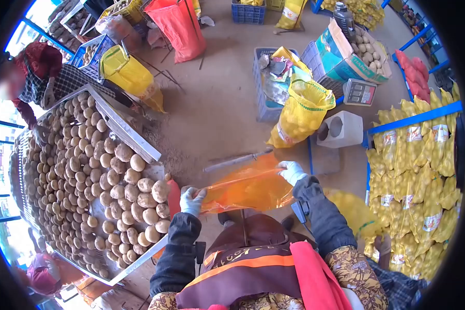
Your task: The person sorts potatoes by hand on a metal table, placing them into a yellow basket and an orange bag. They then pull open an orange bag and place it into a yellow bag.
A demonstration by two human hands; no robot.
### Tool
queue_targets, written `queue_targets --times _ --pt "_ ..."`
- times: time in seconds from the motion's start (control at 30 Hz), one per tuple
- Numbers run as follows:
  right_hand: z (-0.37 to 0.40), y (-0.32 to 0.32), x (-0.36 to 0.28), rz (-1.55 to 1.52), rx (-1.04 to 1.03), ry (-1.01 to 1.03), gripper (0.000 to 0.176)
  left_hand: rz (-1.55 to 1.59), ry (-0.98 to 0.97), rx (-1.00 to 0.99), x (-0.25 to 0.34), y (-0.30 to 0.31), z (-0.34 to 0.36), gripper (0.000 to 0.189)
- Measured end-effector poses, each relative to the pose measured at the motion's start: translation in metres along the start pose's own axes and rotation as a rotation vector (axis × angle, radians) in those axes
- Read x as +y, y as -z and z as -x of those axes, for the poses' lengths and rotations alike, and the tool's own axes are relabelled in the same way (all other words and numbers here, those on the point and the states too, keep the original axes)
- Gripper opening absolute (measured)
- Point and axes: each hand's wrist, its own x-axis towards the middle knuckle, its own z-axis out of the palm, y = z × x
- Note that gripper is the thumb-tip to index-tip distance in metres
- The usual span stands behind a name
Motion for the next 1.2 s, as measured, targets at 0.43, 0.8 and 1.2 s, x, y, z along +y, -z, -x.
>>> queue_targets --times 0.43,0.8,1.2 --pt "-0.017 -0.043 -0.041 -0.606 0.165 0.016 0.02 0.114 0.108 0.35 -0.039 -0.025 -0.019 0.021" --pt "-0.04 -0.073 -0.039 -0.815 0.256 0.063 0.01 0.235 0.28 0.124 -0.01 -0.004 -0.019 0.021" --pt "-0.02 -0.075 -0.055 -0.509 0.459 0.066 0.031 0.175 0.302 0.076 -0.004 -0.004 -0.034 0.039"
